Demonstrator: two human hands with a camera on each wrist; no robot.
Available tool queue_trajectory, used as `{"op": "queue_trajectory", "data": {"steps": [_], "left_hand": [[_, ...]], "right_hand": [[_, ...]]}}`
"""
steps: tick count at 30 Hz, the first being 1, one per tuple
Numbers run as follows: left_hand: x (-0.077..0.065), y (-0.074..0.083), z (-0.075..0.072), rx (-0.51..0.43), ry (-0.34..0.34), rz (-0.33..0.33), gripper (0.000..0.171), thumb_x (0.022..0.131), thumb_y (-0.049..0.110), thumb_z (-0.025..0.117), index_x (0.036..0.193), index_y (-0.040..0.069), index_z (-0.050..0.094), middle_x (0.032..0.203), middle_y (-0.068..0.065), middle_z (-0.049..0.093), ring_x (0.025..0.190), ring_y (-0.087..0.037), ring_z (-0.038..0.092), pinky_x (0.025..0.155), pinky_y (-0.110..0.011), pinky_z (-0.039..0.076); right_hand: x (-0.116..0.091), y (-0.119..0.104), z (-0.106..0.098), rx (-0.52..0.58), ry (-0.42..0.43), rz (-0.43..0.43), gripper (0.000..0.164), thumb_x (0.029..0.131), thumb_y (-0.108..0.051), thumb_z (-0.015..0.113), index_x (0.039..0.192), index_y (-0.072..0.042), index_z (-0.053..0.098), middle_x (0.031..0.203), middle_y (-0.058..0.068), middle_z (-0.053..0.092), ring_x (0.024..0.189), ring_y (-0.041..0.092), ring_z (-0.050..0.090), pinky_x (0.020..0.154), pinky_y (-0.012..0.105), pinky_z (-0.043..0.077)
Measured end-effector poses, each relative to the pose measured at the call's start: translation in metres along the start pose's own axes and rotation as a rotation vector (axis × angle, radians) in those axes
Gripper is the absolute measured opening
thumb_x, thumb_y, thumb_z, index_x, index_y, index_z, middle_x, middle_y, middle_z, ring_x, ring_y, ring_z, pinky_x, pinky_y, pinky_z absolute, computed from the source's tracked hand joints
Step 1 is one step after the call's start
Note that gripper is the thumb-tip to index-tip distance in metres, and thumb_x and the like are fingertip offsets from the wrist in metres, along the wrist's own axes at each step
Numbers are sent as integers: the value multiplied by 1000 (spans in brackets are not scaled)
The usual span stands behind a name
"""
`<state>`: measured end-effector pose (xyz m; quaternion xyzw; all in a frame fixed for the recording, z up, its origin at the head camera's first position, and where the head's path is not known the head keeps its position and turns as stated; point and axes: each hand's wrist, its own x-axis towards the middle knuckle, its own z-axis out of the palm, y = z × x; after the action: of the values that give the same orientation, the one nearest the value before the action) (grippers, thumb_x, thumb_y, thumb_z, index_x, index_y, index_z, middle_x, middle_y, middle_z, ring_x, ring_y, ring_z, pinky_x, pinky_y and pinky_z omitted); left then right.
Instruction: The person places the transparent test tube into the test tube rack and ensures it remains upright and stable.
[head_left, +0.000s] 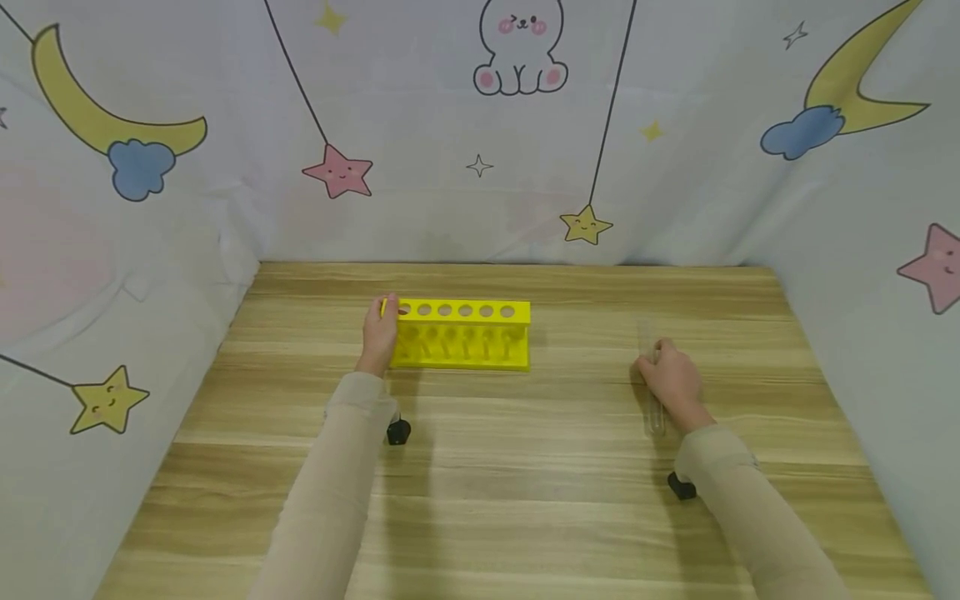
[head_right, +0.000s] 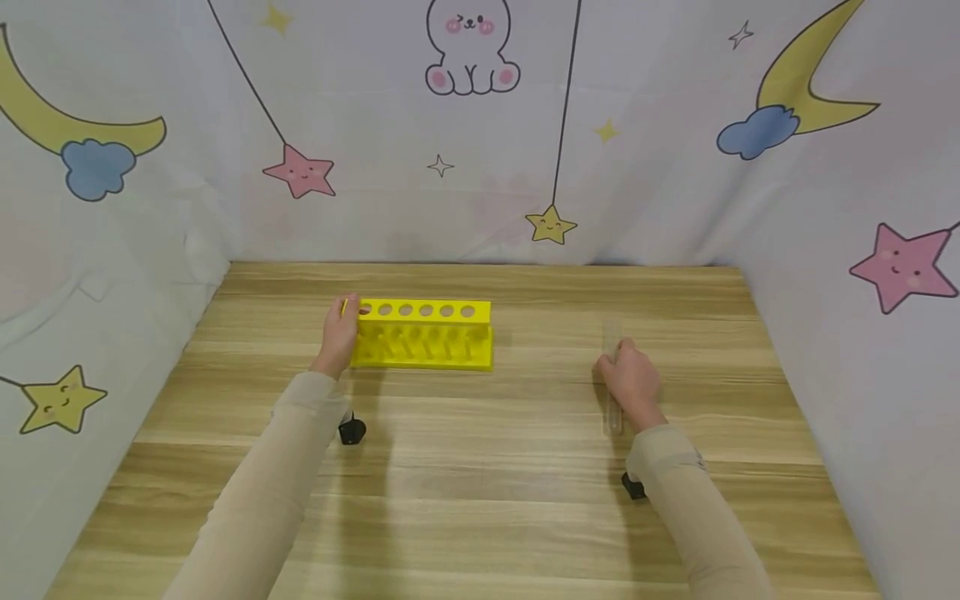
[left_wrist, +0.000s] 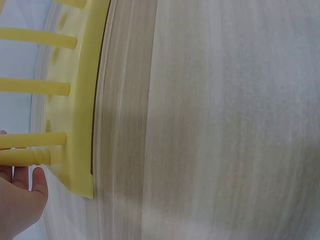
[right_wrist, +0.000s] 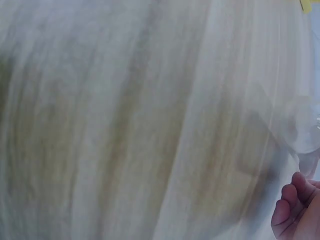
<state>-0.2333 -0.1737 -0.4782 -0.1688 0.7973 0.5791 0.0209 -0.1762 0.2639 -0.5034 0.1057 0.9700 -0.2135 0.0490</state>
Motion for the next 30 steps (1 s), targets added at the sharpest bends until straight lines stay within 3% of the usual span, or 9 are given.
{"op": "queue_trajectory", "data": {"steps": [14, 21, 30], "left_hand": [[0, -1, 0, -3, -4, 15, 52, 92, 50, 27, 123, 9, 38, 116, -11, 50, 118, -25, 37, 101, -41, 27], [-2, 0, 0, -8, -5, 21, 50, 92, 49, 28, 122, 10, 38, 116, -11, 50, 118, -25, 37, 101, -41, 27], [-2, 0, 0, -4, -3, 28, 48, 94, 45, 28, 122, 8, 39, 116, -13, 50, 117, -26, 38, 100, -41, 28]], "right_hand": [[1, 2, -4, -3, -5, 9, 49, 83, -35, 42, 115, 1, 44, 87, 26, 59, 61, 27, 51, 44, 32, 35], [-1, -1, -10, 9, -46, 26, 52, 83, -36, 40, 119, 2, 41, 80, 20, 57, 57, 23, 49, 42, 31, 36], [-1, -6, -23, 16, -31, 3, 51, 85, -35, 41, 120, 2, 38, 76, 17, 58, 52, 20, 50, 41, 29, 36]]}}
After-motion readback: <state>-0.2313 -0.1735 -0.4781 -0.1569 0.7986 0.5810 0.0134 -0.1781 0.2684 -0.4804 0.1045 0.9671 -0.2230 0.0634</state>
